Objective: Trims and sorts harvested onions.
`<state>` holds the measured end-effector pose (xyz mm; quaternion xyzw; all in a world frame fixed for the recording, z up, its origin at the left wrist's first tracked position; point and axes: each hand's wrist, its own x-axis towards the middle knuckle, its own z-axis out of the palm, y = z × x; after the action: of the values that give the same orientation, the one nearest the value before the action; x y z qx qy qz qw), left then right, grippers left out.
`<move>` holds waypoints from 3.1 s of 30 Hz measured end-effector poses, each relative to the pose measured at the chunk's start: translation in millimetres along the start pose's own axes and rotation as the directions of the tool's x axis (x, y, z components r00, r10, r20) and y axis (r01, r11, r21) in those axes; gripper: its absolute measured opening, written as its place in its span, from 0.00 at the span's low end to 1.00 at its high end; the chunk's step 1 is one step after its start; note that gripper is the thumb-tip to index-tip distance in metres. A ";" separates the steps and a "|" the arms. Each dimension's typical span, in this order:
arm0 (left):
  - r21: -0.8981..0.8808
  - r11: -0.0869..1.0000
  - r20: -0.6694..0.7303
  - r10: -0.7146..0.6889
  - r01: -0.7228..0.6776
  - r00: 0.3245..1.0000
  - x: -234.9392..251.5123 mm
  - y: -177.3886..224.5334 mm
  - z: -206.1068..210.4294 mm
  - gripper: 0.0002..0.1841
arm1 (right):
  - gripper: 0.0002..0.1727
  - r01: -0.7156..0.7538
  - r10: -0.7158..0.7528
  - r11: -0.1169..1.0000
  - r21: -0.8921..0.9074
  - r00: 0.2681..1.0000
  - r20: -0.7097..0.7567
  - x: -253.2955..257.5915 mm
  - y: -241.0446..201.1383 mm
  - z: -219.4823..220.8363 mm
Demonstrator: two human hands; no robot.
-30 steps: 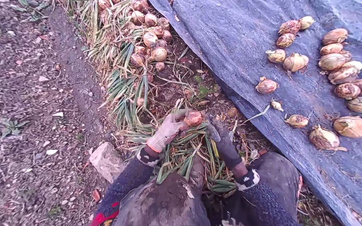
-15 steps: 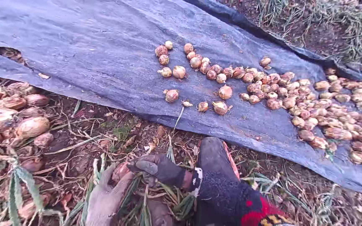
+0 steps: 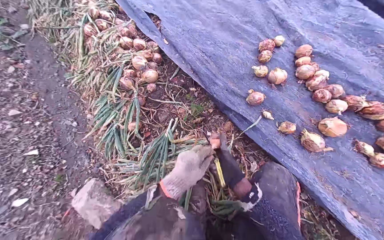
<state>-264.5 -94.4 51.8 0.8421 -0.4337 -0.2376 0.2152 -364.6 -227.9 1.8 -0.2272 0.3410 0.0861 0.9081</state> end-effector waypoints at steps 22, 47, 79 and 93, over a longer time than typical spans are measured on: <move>0.324 0.530 -0.447 -0.644 0.784 0.621 3.9 -297.9 -74.9 0.42 | 0.36 0.192 -0.424 0.532 -0.825 0.903 -0.063 -0.8 -9.3 -18.5; -0.326 0.940 -0.138 -0.150 0.098 0.979 -26.1 -37.8 7.3 0.38 | 0.19 0.483 -0.550 0.590 -0.648 0.827 0.115 -0.7 13.8 5.2; 0.145 0.793 -0.185 -0.566 0.592 0.803 35.1 -168.0 -107.4 0.29 | 0.30 0.880 -0.877 0.473 0.039 0.466 0.112 -79.9 -66.8 -21.6; 0.121 0.520 -0.556 -0.670 0.845 0.492 113.1 -318.1 -110.2 0.44 | 0.36 0.154 -0.455 0.540 -0.827 0.881 -0.133 8.0 -7.9 -20.4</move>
<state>57.8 -2.5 -65.7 0.9996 0.0169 -0.0217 0.0101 -367.9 -244.5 -14.3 -0.6752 0.3681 0.0275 0.6387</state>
